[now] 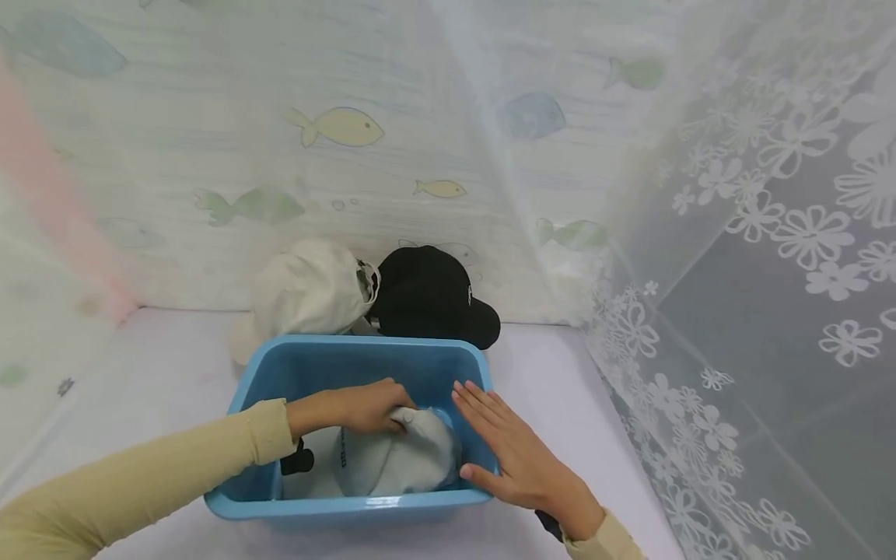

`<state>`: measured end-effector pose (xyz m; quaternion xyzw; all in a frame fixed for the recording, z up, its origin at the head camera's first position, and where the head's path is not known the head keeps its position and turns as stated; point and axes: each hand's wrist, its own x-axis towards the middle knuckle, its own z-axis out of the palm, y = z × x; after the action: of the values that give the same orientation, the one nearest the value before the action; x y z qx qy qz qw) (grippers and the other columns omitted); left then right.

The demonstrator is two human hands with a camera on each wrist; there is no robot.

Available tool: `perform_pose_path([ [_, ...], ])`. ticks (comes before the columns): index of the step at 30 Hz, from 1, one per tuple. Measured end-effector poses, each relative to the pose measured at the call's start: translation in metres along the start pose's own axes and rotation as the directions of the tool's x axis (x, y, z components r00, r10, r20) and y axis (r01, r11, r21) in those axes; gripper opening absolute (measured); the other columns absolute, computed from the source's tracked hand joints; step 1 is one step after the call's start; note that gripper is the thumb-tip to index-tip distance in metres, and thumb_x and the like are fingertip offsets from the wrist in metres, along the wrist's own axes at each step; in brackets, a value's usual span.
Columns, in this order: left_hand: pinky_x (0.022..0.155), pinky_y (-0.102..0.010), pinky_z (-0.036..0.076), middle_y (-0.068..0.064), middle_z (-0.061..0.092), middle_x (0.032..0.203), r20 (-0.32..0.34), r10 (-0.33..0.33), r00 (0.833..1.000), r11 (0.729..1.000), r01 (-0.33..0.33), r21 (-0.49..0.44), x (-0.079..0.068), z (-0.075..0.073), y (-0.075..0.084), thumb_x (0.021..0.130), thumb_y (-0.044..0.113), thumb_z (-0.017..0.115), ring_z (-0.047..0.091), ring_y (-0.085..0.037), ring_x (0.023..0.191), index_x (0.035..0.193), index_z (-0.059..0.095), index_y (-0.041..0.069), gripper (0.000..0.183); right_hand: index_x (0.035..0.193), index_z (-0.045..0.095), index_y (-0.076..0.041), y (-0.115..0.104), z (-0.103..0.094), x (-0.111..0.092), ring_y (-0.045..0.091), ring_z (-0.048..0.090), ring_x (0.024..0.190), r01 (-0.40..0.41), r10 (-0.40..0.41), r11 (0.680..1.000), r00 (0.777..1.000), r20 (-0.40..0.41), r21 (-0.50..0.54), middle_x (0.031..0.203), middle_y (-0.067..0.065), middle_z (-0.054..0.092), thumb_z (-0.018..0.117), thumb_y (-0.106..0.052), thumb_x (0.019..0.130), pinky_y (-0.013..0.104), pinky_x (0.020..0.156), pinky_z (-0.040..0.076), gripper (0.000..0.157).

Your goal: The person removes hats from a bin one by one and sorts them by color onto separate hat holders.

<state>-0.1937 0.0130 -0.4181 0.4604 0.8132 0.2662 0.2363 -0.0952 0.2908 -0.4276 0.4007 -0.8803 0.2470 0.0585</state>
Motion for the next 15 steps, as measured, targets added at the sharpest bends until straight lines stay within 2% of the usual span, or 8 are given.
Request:
perform_pose_path([
  [4,0.063,-0.017,0.053,-0.002,0.077,0.091,-0.075,0.055,0.996,0.998,-0.057,-0.029,0.003,-0.001,-0.002,0.09,0.003,0.075,0.063,0.001,0.07,0.102,0.08,0.005,0.012,0.161,0.026,-0.004,-0.001,0.002,-0.002,0.029,0.017,0.157,0.0,0.0,1.0,1.0,-0.014,0.021,0.166,0.016,0.028,0.046,-0.047,0.104,0.024,0.126,-0.001,0.075],
  [8,0.062,-0.017,0.054,-0.002,0.078,0.088,-0.179,0.097,0.979,0.991,-0.112,-0.071,0.005,-0.002,-0.004,0.088,0.004,0.078,0.063,0.002,0.067,0.097,0.081,0.005,0.009,0.161,0.026,-0.003,-0.001,0.003,-0.003,0.028,0.016,0.157,-0.009,0.009,0.999,1.0,-0.02,0.044,0.166,0.016,0.028,0.047,-0.046,0.104,0.023,0.126,-0.002,0.074],
  [15,0.065,-0.018,0.055,-0.003,0.078,0.091,-0.304,0.096,0.948,0.989,-0.124,-0.075,0.005,-0.012,-0.002,0.088,0.008,0.08,0.065,0.0,0.071,0.098,0.08,0.005,0.011,0.16,0.027,-0.001,-0.001,0.002,0.001,0.03,0.017,0.157,0.027,-0.026,0.999,0.999,-0.042,0.024,0.165,0.018,0.029,0.044,-0.047,0.106,0.025,0.127,0.0,0.073],
])
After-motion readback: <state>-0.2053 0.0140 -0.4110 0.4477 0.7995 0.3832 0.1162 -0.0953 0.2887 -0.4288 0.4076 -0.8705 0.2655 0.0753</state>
